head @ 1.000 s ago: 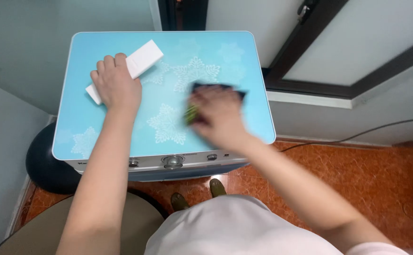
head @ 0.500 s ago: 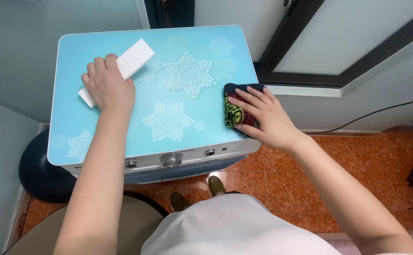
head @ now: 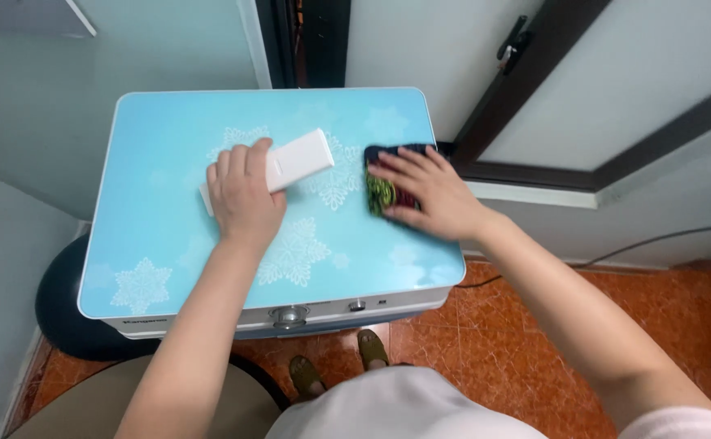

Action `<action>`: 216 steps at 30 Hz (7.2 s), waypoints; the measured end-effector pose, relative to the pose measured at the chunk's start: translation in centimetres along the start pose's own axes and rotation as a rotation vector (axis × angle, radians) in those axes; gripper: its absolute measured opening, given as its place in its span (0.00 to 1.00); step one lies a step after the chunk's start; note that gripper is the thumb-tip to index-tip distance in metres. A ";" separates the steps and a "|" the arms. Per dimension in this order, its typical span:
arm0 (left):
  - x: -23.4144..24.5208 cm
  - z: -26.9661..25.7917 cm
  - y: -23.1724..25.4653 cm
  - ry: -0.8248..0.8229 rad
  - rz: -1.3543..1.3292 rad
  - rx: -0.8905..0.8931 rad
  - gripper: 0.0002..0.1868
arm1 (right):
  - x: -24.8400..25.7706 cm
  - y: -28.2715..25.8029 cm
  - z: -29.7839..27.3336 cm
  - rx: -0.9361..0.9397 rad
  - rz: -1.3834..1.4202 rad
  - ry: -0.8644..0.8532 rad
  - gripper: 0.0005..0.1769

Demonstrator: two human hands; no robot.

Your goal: Cleaning the exterior and interior slats of an evaporative air cooler using a cloth.

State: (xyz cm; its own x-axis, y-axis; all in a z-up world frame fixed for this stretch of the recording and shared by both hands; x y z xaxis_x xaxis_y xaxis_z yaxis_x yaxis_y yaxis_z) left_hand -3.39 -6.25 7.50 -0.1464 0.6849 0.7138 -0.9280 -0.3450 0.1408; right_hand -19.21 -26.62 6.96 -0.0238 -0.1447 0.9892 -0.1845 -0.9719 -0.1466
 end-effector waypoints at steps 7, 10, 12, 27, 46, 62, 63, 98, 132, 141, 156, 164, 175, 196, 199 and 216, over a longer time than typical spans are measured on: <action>0.0 0.2 0.0 0.004 0.018 0.008 0.31 | -0.4 5.8 9.9 -0.129 -0.023 0.065 0.40; -0.1 0.1 -0.1 -0.006 0.039 0.017 0.31 | -0.6 8.5 12.9 -0.257 -0.006 0.073 0.40; -0.2 -0.1 -0.1 -0.016 0.048 0.026 0.30 | -0.5 10.4 14.0 -0.358 -0.030 0.085 0.40; -0.3 0.2 -0.3 -0.017 0.105 0.090 0.31 | -1.3 23.8 3.2 -1.036 1.207 0.135 0.38; 0.2 0.0 -0.7 0.057 0.068 0.125 0.30 | 0.7 11.2 9.3 -0.780 1.168 -0.174 0.40; 0.2 -0.2 -1.2 0.095 0.046 0.149 0.24 | 2.8 3.7 7.8 -0.317 -0.015 0.251 0.51; 0.3 -0.1 -1.2 0.103 0.037 0.151 0.25 | 3.0 4.1 7.7 -0.318 0.058 0.270 0.47; 8.0 -7.8 -11.1 0.134 0.297 0.479 0.25 | -7.3 -24.1 33.9 -0.030 -0.019 0.422 0.22; 6.1 -8.1 -11.2 -0.050 0.441 0.473 0.25 | 4.9 21.0 13.8 -0.693 0.322 0.203 0.29; 6.0 -7.0 -11.3 -0.035 0.431 0.504 0.20 | 0.4 13.6 18.8 -0.664 0.126 -0.164 0.26; 5.1 -6.5 -12.5 -0.173 0.286 0.580 0.26 | -5.6 -9.1 35.2 -0.186 -0.081 -0.172 0.25; 5.6 -6.5 -12.0 -0.106 0.252 0.538 0.21 | -7.0 -21.8 41.4 -0.064 0.002 -0.114 0.22; 7.9 -7.1 -11.3 0.084 0.145 0.475 0.23 | -5.2 -27.8 37.8 0.327 -0.029 0.117 0.18; 18.1 -25.0 -18.2 0.391 0.246 0.971 0.22 | -9.1 -42.8 21.0 0.645 -0.219 -0.190 0.19; 18.8 -26.0 -19.2 0.424 0.205 1.023 0.21 | -8.3 -44.6 17.1 0.632 -0.212 -0.247 0.19; 19.4 -24.6 -18.0 0.559 0.039 0.972 0.16 | -6.5 -42.9 5.1 0.863 -0.120 0.078 0.28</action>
Point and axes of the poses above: each hand's wrist, its own z-axis towards the middle knuckle, its own x-axis out of the back of the hand, y = z × x, the point moved 7 cm from there along z, towards the middle knuckle, and after that the axes turned 12 degrees about -x, right-handed, at the moved point
